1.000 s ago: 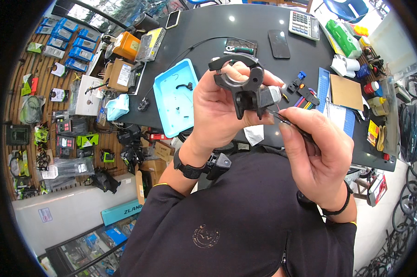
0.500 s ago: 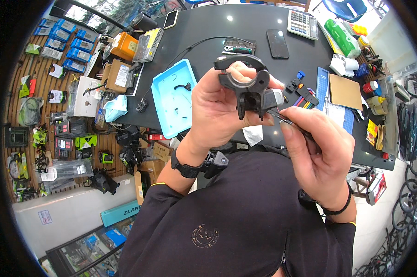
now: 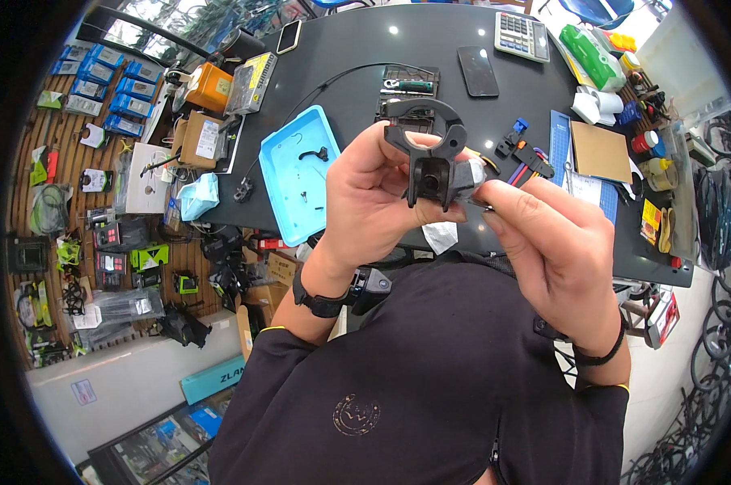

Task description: The person disassembles a bicycle component on a workbench, uses a screwdriver to adjust internal parts, and then wipes the component with a cloth.

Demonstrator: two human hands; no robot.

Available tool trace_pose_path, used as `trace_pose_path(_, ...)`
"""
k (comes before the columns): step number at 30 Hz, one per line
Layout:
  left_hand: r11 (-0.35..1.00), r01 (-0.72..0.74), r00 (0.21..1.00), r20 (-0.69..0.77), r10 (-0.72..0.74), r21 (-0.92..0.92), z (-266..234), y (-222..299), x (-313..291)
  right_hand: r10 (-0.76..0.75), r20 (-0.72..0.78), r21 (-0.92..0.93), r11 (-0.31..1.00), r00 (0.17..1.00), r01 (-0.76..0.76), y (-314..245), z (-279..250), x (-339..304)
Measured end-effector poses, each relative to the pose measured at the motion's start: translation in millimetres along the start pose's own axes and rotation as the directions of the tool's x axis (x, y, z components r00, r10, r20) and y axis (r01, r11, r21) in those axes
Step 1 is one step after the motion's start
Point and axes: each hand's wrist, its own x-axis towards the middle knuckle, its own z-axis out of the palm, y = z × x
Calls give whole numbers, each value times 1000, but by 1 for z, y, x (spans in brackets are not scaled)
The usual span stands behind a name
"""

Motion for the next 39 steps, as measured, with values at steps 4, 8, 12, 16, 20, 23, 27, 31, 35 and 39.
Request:
trace_pose_path(4,1000,21,999,-35,-21,0,4,5,0,-26,37,0,1000,999,26,4,-2,2)
trace_pose_path(8,999,33,999,-23,-33,-12,3,5,-2,-43,62,-27,999,997,44,6,-3,1)
trace_pose_path(12,999,42,999,-3,-41,35,0,6,-3,-48,51,-52,997,998,51,4,-2,1)
trace_pose_path(16,999,28,999,-17,-27,41,4,3,-3,14,47,-27,1000,999,-13,1,2,1)
trace_pose_path(20,999,10,999,-35,-11,-32,8,3,-4,29,14,23,999,999,-29,-2,6,2)
trace_pose_path(23,999,-5,999,-43,3,-46,9,3,-3,13,-39,-1,1000,999,-13,-5,8,3)
trace_pose_path(27,999,-47,998,-48,46,-21,11,2,-2,-1,-45,-61,998,999,-2,-5,7,1)
trace_pose_path(31,999,-24,997,-73,22,-31,13,3,-6,-17,-23,-104,994,1000,15,-5,7,-1)
trace_pose_path(35,998,36,993,-117,-30,48,16,5,-9,-58,-13,-148,987,998,55,0,7,-2)
trace_pose_path(39,996,82,988,-135,-77,35,16,7,-11,-165,14,-255,953,986,164,5,5,-3)
